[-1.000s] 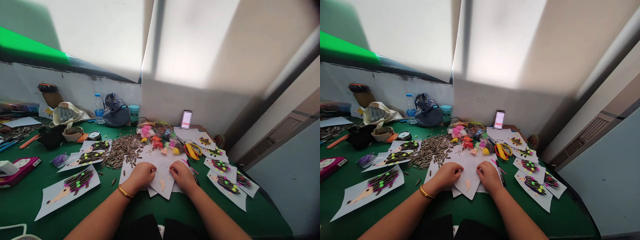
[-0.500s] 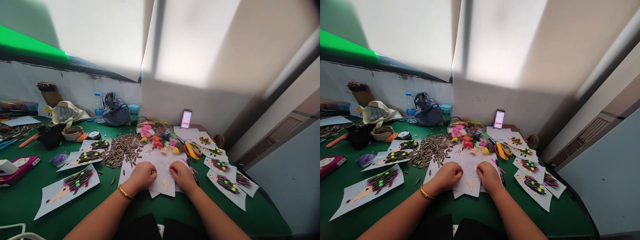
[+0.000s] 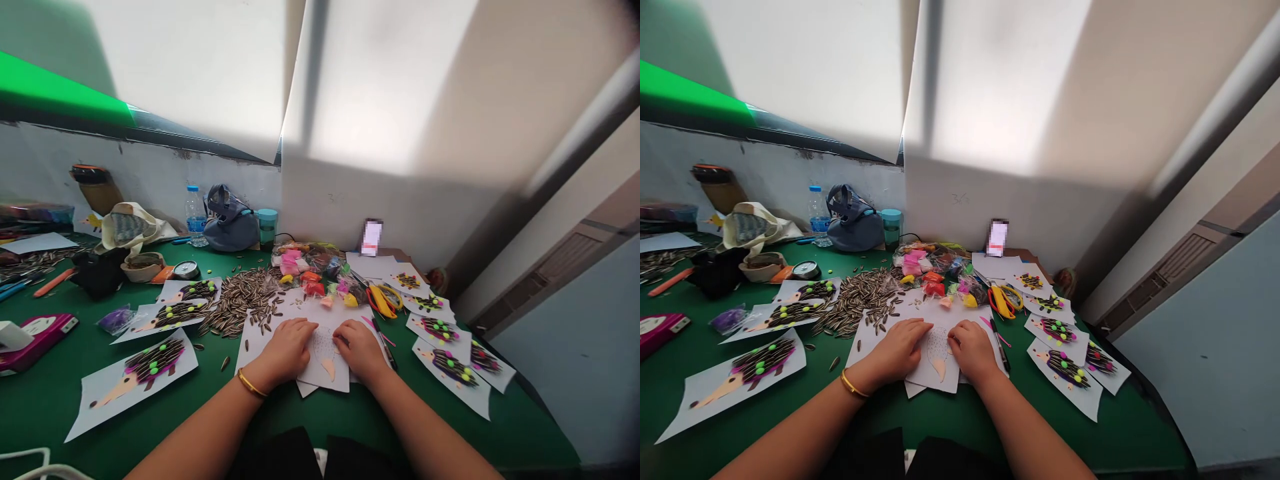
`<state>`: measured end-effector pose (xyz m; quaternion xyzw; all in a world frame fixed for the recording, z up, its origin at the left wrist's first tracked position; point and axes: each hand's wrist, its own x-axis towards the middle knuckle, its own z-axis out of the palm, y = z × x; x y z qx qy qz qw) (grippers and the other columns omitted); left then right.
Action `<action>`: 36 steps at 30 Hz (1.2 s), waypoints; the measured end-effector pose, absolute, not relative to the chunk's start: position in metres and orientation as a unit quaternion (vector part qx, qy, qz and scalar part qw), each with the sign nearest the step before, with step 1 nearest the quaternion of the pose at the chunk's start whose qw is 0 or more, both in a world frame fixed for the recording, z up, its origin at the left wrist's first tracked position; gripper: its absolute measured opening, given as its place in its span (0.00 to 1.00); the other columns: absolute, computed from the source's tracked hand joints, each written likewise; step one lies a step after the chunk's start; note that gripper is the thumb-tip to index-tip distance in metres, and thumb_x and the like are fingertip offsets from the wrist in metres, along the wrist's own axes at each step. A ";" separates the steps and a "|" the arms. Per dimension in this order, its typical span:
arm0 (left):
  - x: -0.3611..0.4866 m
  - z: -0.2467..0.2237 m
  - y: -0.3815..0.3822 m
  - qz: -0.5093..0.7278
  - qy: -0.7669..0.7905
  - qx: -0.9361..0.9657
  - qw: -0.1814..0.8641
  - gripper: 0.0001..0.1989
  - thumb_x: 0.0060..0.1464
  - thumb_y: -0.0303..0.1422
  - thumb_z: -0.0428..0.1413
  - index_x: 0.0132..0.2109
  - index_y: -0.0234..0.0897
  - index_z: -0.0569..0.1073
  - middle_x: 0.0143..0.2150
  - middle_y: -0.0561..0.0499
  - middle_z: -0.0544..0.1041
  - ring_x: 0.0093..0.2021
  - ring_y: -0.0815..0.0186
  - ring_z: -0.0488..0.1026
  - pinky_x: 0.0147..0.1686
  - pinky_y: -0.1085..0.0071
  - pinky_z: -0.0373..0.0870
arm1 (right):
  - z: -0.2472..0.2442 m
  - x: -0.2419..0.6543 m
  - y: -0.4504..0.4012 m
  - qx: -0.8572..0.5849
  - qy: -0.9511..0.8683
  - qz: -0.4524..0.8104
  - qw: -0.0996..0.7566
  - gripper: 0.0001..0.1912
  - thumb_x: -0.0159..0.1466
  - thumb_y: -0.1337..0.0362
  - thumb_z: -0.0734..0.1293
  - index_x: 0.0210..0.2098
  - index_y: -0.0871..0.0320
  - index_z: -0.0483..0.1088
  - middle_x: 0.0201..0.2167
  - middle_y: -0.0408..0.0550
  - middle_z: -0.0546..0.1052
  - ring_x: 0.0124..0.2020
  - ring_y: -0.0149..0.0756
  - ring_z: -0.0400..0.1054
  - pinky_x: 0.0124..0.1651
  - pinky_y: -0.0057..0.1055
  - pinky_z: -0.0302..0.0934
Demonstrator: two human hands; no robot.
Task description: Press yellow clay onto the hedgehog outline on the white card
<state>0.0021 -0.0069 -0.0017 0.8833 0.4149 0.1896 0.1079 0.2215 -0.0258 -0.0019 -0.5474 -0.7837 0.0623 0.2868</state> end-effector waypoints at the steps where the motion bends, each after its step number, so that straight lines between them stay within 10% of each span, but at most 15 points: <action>1: 0.002 -0.001 -0.007 0.190 0.415 0.883 0.108 0.31 0.47 0.21 0.51 0.60 0.36 0.66 0.59 0.42 0.71 0.62 0.54 0.63 0.62 0.54 0.57 | -0.003 0.222 -0.026 -0.545 -0.786 0.057 0.286 0.07 0.62 0.70 0.65 0.33 0.55 0.76 0.35 0.48 0.75 0.40 0.39 0.68 0.46 0.35 0.62; 36: 0.002 0.001 -0.008 0.179 0.413 0.887 0.103 0.30 0.49 0.23 0.51 0.61 0.35 0.66 0.59 0.43 0.70 0.60 0.55 0.64 0.62 0.56 0.58 | -0.015 0.234 -0.034 -0.531 -0.799 0.024 0.282 0.22 0.56 0.76 0.62 0.43 0.52 0.79 0.46 0.51 0.75 0.49 0.43 0.67 0.53 0.40 0.62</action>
